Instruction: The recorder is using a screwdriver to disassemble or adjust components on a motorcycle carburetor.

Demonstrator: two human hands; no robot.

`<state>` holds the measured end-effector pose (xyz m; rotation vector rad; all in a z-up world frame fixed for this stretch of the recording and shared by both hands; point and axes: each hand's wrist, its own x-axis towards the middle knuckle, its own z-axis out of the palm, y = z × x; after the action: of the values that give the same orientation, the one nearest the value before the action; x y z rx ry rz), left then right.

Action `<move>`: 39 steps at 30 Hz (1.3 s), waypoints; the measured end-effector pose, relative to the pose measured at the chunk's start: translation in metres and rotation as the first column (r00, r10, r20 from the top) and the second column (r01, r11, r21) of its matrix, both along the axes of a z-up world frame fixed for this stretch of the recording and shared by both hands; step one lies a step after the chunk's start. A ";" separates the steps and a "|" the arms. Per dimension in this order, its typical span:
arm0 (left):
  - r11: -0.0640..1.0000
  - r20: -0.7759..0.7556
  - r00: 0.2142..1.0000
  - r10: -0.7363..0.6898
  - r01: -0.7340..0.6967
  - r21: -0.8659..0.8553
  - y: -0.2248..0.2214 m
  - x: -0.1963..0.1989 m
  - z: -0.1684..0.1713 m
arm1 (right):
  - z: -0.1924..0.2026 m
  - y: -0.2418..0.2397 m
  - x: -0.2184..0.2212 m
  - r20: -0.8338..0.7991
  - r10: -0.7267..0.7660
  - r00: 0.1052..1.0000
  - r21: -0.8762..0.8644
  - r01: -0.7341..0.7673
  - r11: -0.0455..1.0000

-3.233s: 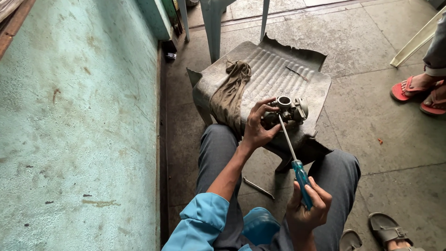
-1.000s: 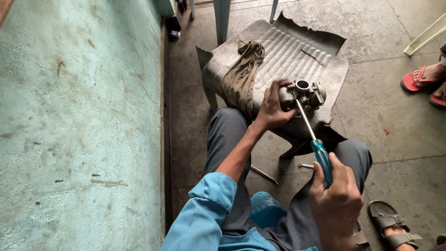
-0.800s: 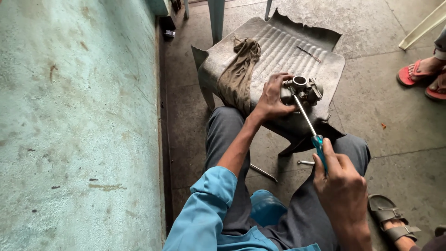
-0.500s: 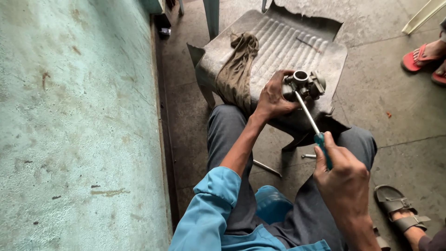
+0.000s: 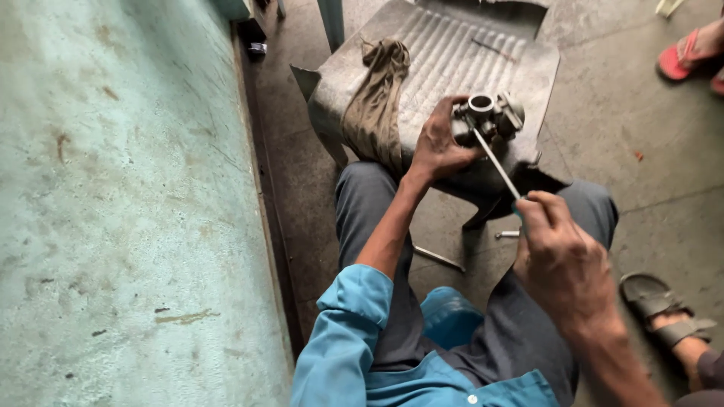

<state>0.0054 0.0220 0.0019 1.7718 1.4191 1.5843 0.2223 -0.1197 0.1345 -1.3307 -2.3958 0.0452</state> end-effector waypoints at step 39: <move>0.986 -0.115 0.987 0.109 -0.093 0.136 -0.002 0.010 -0.008 | -0.011 0.017 0.025 -0.436 -0.250 0.864 -0.316 0.113 0.942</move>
<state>0.0153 0.0201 -0.0063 1.9292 1.5145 1.6806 0.2470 -0.1029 0.1233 -1.4635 -1.8876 0.6090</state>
